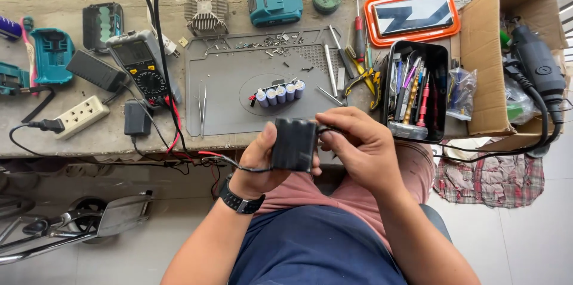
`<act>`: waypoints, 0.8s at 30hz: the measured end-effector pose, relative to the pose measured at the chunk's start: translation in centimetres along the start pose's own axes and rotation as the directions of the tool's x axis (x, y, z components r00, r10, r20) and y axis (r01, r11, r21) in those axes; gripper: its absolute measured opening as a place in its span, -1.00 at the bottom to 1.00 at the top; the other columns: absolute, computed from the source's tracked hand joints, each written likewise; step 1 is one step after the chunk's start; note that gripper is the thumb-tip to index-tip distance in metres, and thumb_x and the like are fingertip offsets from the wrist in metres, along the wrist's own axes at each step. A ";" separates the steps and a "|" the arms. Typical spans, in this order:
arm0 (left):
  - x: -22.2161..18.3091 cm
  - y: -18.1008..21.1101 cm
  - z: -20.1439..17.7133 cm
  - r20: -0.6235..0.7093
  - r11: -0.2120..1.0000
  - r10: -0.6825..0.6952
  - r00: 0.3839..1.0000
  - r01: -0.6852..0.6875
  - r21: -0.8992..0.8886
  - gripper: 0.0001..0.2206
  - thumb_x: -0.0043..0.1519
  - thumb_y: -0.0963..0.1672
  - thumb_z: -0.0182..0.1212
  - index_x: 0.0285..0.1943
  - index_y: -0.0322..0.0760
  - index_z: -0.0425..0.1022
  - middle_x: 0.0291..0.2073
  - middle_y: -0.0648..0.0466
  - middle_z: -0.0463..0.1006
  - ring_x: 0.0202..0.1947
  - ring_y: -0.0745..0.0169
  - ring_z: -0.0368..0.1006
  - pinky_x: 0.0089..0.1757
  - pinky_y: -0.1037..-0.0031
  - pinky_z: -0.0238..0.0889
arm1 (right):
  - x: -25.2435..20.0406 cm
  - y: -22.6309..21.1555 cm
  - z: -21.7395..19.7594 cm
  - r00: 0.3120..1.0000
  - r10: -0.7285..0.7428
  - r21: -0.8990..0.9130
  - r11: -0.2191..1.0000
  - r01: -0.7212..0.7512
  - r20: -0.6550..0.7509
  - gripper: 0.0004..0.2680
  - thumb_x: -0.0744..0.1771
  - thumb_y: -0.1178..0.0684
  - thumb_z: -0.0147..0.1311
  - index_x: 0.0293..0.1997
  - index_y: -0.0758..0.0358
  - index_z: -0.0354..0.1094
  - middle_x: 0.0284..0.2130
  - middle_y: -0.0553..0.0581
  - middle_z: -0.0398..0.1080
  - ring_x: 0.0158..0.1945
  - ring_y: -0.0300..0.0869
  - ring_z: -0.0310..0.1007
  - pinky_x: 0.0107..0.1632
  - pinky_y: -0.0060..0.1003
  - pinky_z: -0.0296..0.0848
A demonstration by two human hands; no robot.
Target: Repairing a battery pack by fitting the plastic housing onto the battery cells and managing internal wiring.
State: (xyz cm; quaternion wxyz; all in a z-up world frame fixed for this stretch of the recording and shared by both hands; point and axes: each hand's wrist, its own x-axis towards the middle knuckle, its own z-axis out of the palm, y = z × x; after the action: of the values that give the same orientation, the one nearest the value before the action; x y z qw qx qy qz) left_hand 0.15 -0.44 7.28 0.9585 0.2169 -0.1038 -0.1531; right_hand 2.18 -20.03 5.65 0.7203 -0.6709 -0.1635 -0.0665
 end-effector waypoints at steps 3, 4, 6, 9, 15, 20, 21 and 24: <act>1.4 -1.1 -1.5 -0.204 0.999 -0.025 0.979 0.033 0.035 -0.51 0.61 0.06 -0.02 0.09 -0.44 0.69 -0.30 -0.21 0.74 -0.39 0.04 0.66 -0.27 0.35 0.56 | 0.8 0.7 0.6 0.982 -0.176 -0.362 0.922 0.139 -0.071 -0.86 0.42 0.25 0.38 0.09 0.25 0.74 -0.19 0.26 0.67 -0.35 -0.13 0.71 -0.38 -0.29 0.69; 2.1 -0.9 -2.5 -0.202 0.999 -0.025 0.979 0.033 0.036 -0.51 0.61 0.06 -0.02 0.09 -0.44 0.69 -0.30 -0.21 0.74 -0.39 0.04 0.66 -0.27 0.35 0.56 | 1.0 0.6 0.6 0.981 -0.178 -0.363 0.921 0.140 -0.072 -0.86 0.42 0.25 0.38 0.09 0.25 0.74 -0.19 0.26 0.67 -0.35 -0.13 0.71 -0.38 -0.29 0.69; 3.4 -0.2 -4.5 -0.242 0.992 -0.031 0.970 0.059 0.109 -0.39 0.58 0.13 -0.04 0.18 -0.56 0.65 -0.29 -0.31 0.70 -0.38 -0.06 0.60 -0.30 0.24 0.46 | 1.4 0.5 0.6 0.964 -0.266 -0.570 0.796 0.204 -0.027 -0.89 0.46 0.14 0.35 0.06 0.06 0.78 -0.23 0.09 0.66 -0.30 -0.03 0.72 -0.27 -0.19 0.67; 5.0 0.5 -4.4 -0.359 0.999 -0.011 0.933 0.025 0.035 -0.53 0.58 0.09 0.05 0.16 -0.41 0.61 -0.13 -0.30 0.71 -0.30 -0.10 0.62 -0.26 0.21 0.52 | 1.4 1.3 0.7 0.963 -0.266 -0.526 0.825 0.207 -0.037 -0.91 0.48 0.12 0.33 0.03 0.08 0.77 -0.29 0.08 0.63 -0.32 -0.06 0.68 -0.23 -0.19 0.65; 8.9 4.3 -2.7 -0.506 0.998 0.068 0.860 -0.061 0.031 -0.39 0.40 0.21 0.23 0.04 -0.47 0.62 -0.36 -0.10 0.54 -0.39 0.07 0.54 -0.38 0.45 0.37 | 1.5 0.6 1.0 0.942 -0.337 -0.541 0.791 0.285 0.004 -0.92 0.46 0.15 0.32 -0.05 0.16 0.76 -0.36 0.12 0.61 -0.38 0.07 0.66 -0.32 -0.15 0.59; 9.5 3.2 -0.8 -0.569 0.949 0.312 0.761 -0.221 0.224 -0.54 0.41 0.16 0.33 -0.04 -0.31 0.60 -0.38 0.01 0.58 -0.46 0.15 0.49 -0.43 0.47 0.26 | -0.3 -0.9 1.7 0.936 -0.351 -0.526 0.796 0.301 0.006 -0.92 0.44 0.15 0.32 -0.08 0.16 0.76 -0.40 0.11 0.58 -0.46 0.01 0.60 -0.37 -0.20 0.57; 9.5 3.1 -1.0 -0.566 0.929 0.361 0.741 -0.235 0.285 -0.56 0.41 0.16 0.35 -0.04 -0.26 0.58 -0.38 0.05 0.60 -0.45 0.19 0.51 -0.43 0.51 0.25 | -0.7 -1.2 1.9 0.936 -0.353 -0.527 0.794 0.303 0.006 -0.93 0.43 0.15 0.33 -0.09 0.17 0.76 -0.41 0.13 0.57 -0.47 0.03 0.60 -0.39 -0.18 0.56; 9.4 2.0 -1.9 -0.549 0.908 0.410 0.728 -0.267 0.324 -0.62 0.44 0.11 0.37 0.02 -0.24 0.56 -0.20 0.04 0.57 -0.30 0.12 0.59 -0.31 0.42 0.54 | -1.6 -0.7 2.8 0.935 -0.353 -0.483 0.813 0.326 0.036 -0.90 0.44 0.17 0.26 -0.07 0.17 0.74 -0.39 0.18 0.56 -0.43 0.17 0.61 -0.38 -0.09 0.58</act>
State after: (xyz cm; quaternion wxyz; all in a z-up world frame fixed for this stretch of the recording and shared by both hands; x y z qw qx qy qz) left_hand 9.92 -1.20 7.78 0.9215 0.3375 0.1539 0.1155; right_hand 0.05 -17.54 5.88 0.5115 -0.7864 -0.2388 -0.2509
